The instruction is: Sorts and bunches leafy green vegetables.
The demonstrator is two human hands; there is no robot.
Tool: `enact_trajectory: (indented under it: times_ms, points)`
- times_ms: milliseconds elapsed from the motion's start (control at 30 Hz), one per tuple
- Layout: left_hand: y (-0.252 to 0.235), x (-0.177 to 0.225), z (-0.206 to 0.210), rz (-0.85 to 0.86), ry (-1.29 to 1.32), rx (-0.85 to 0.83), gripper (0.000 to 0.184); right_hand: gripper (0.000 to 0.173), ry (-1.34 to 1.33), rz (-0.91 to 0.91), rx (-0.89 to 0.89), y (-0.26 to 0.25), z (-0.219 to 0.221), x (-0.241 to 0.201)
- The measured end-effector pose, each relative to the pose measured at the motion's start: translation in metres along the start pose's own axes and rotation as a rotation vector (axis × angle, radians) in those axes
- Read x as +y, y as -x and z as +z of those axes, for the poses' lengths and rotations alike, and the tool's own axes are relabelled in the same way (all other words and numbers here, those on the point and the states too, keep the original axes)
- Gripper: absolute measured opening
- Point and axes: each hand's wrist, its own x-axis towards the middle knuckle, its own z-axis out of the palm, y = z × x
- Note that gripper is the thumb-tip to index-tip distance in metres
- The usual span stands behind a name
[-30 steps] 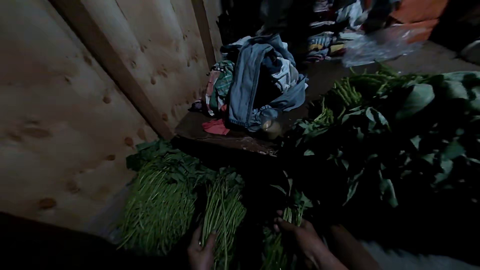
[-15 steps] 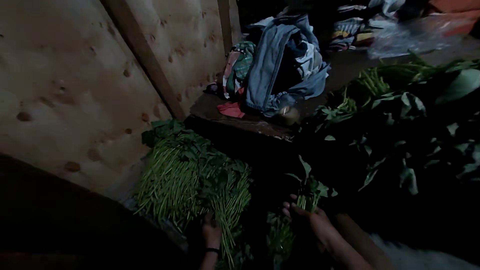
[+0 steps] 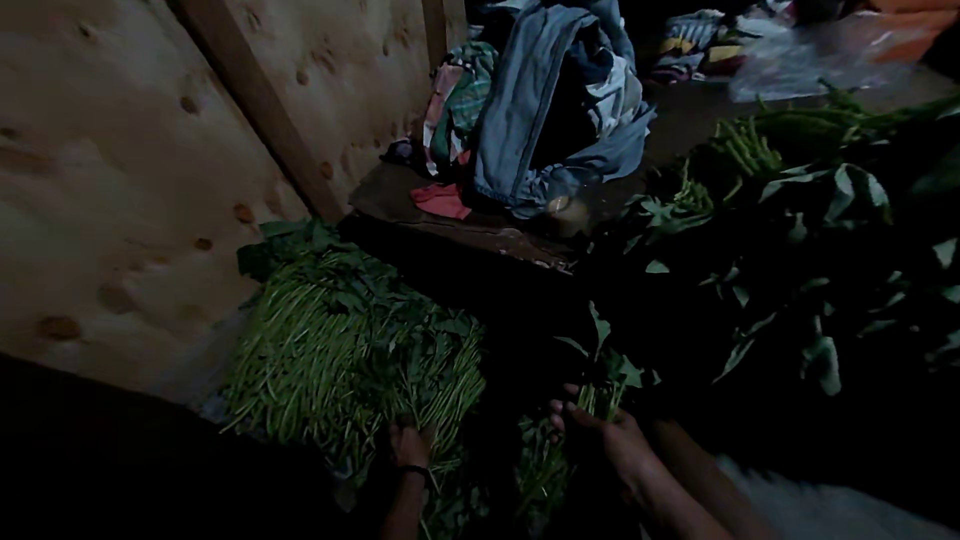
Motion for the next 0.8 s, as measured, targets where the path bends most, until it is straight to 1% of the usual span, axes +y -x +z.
enact_trajectory:
  times_ms: [67, 167, 267, 333, 400, 500, 567, 633, 733, 800]
  points:
    - [-0.001, -0.007, 0.001, 0.007, -0.042, -0.011, 0.054, 0.032, 0.033, -0.008, -0.01, -0.001, 0.001, 0.001]
    - [0.001, -0.015, -0.007, 0.01, -0.012, -0.025, 0.04, 0.033, 0.077, -0.015, -0.045, 0.0, 0.003, 0.002]
    - [0.024, -0.014, -0.024, 0.038, 0.185, 0.054, 0.032, 0.032, 0.114, 0.0, -0.061, 0.003, 0.006, 0.003]
    - [0.047, -0.009, -0.037, 0.08, 0.332, 0.073, 0.029, 0.03, 0.137, 0.007, -0.07, 0.003, 0.008, 0.005]
    - [0.069, -0.004, -0.046, 0.132, 0.487, 0.015, 0.027, 0.031, 0.195, 0.021, -0.101, 0.004, 0.011, 0.007]
    - [0.1, 0.007, -0.047, 0.168, 0.732, -0.12, 0.026, 0.03, 0.327, 0.043, -0.187, 0.003, 0.012, 0.013]
    - [0.119, 0.017, -0.047, 0.192, 0.824, -0.202, 0.025, 0.029, 0.414, 0.067, -0.224, 0.002, 0.013, 0.016]
    - [0.136, 0.026, -0.044, 0.253, 0.846, -0.26, 0.024, 0.028, 0.522, 0.085, -0.273, 0.002, 0.012, 0.017]
    - [0.156, 0.039, -0.04, 0.398, 0.8, -0.291, 0.025, 0.026, 0.697, 0.103, -0.308, 0.001, 0.012, 0.016]
    - [0.166, 0.046, -0.036, 0.473, 0.776, -0.292, 0.024, 0.029, 0.779, 0.119, -0.315, -0.001, 0.009, 0.017]
